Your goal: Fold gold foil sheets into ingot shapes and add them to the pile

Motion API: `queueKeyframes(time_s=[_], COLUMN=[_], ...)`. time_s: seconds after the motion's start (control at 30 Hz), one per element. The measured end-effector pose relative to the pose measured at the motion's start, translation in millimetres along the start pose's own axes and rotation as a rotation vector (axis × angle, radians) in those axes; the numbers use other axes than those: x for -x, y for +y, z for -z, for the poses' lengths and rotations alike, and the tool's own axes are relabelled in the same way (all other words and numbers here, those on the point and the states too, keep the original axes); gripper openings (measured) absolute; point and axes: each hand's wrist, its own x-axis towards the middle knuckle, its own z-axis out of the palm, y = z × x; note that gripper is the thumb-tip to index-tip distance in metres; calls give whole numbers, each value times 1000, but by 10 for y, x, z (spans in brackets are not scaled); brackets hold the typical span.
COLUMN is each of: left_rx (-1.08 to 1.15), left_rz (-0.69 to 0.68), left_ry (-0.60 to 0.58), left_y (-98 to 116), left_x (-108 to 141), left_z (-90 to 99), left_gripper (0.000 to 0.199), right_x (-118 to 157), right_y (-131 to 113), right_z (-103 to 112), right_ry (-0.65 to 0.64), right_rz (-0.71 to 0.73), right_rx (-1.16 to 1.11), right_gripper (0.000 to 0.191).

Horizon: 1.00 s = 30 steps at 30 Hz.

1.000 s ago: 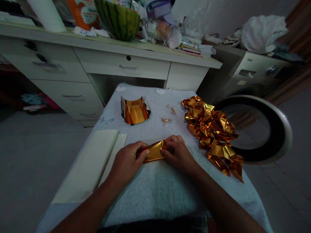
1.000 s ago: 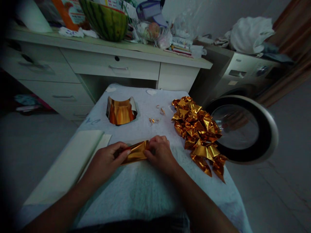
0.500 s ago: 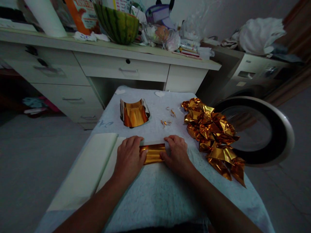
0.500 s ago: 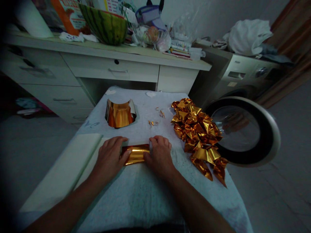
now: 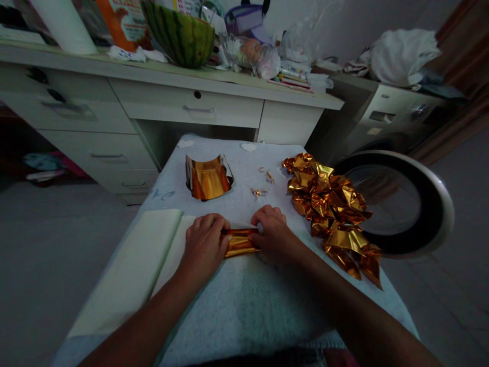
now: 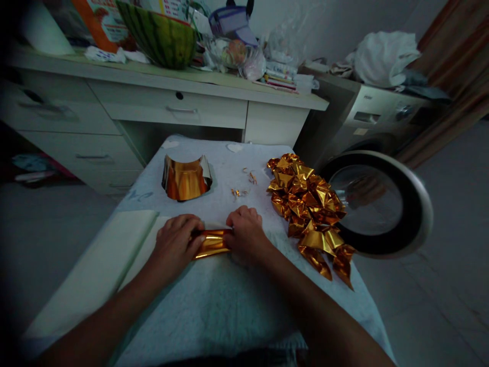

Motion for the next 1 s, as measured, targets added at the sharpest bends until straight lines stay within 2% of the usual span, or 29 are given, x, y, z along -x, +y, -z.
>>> queueKeyframes(time_s=[0.1,0.17,0.3,0.4,0.6,0.7,0.87,1.0], left_rx=[96,185,387,490,554,559,518,491], left_rz=[-22,-22,26,85,119,102,8,-16], left_ry=[48,64,-49,-102,-133,-134,-43,-36], left_y=[-46,-55,6,53,41,39,54,65], left_x=[7,7,12,29,67,74,52,51], left_z=[-32,-24,83,161,178,176,168,176], left_gripper=[29,35,16,15,22,23,25,25], right_x=[9,32,61,59,43,37,38,58], right_y=[16,27,27,6,12,30,38,39], right_z=[-10,-31,-47,-17,-15,-50,-64,-61], right_ry=[8,12,-50,-78,-61,-41,14,1], right_rz=[71,54,14,23,5,-9,-28,-28], right_rx=[-173,-346,-744,-905,-1016,-1035,-1003,-1026], right_gripper=[14,14,14,9,31,33,34,33])
